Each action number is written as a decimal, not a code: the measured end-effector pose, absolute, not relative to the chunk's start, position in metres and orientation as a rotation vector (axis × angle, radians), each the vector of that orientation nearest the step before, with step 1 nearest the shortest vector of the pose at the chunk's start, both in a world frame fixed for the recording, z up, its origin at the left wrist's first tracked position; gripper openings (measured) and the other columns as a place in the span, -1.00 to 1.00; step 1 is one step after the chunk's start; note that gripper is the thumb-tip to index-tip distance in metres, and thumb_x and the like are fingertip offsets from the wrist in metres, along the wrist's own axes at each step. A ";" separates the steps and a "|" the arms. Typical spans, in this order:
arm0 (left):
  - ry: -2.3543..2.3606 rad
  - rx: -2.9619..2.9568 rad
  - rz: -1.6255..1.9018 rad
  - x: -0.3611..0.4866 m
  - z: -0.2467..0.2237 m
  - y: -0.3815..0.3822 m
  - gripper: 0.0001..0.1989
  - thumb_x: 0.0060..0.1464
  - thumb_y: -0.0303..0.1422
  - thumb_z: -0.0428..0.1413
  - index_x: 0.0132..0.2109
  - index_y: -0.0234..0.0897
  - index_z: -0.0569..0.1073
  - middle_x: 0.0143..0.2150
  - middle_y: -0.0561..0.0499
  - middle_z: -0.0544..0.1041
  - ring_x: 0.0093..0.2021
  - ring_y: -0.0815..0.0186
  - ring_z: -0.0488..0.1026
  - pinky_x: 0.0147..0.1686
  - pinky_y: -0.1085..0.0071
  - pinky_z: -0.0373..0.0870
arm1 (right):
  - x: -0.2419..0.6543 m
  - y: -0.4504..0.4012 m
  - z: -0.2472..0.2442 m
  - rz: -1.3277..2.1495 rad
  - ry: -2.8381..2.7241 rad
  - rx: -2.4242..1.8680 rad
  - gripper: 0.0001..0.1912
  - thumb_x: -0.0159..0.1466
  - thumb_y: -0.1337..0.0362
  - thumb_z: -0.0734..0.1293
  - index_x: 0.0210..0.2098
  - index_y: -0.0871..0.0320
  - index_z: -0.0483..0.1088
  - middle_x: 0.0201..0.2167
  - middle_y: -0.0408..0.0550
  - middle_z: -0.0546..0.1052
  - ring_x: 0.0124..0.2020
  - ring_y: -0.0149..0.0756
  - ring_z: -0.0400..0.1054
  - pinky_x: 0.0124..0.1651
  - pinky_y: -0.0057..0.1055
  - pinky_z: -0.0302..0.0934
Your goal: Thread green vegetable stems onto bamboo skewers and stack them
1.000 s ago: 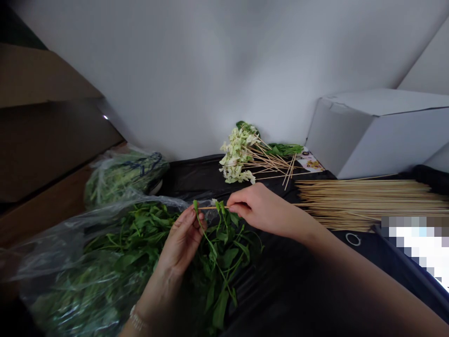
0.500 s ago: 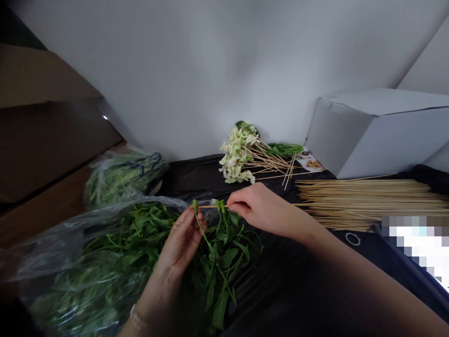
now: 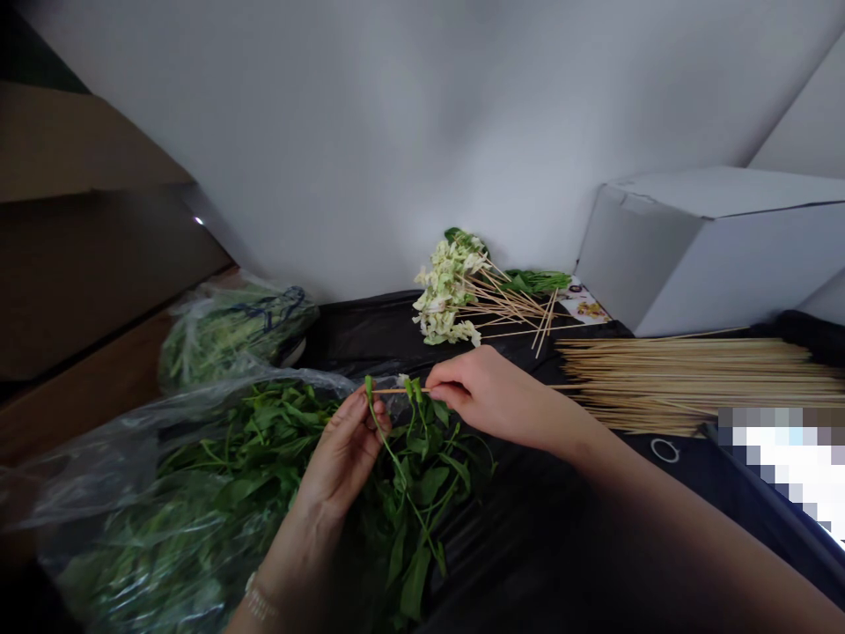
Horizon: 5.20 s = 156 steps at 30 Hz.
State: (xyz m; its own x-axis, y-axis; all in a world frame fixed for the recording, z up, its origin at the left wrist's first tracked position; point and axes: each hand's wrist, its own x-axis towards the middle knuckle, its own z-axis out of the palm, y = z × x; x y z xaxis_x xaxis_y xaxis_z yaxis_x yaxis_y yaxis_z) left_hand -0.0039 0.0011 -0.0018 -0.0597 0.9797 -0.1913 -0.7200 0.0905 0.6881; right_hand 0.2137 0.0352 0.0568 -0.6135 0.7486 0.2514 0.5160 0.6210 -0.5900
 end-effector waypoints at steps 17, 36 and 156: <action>0.807 0.469 1.469 -0.002 0.000 -0.001 -0.74 -0.26 -0.50 0.42 -0.31 -0.34 0.63 -0.33 0.03 0.65 -0.41 0.46 0.54 -0.33 0.60 0.50 | 0.205 0.032 0.054 0.574 -2.356 -0.965 -0.78 0.31 0.36 0.23 -0.33 0.18 0.53 -0.40 -0.08 0.58 -0.42 -0.37 0.36 -0.31 -0.42 0.13; 0.849 0.665 1.370 0.006 -0.005 -0.007 -0.85 -0.20 -0.41 0.40 -0.43 -0.33 0.60 -0.26 0.01 0.61 -0.29 0.41 0.51 -0.22 0.50 0.44 | 0.193 0.027 0.043 0.698 -2.355 -0.924 -0.73 0.32 0.38 0.19 -0.50 0.18 0.36 -0.60 -0.21 0.38 -0.56 -0.47 0.18 -0.43 -0.48 0.03; 1.012 0.725 1.492 -0.001 0.002 -0.003 -0.77 -0.28 -0.34 0.43 -0.45 -0.32 0.57 -0.44 0.07 0.57 -0.39 0.43 0.47 -0.25 0.49 0.39 | 0.191 0.021 0.047 0.585 -2.331 -0.975 -0.77 0.33 0.39 0.22 -0.28 0.19 0.53 -0.41 -0.05 0.58 -0.41 -0.36 0.40 -0.29 -0.41 0.17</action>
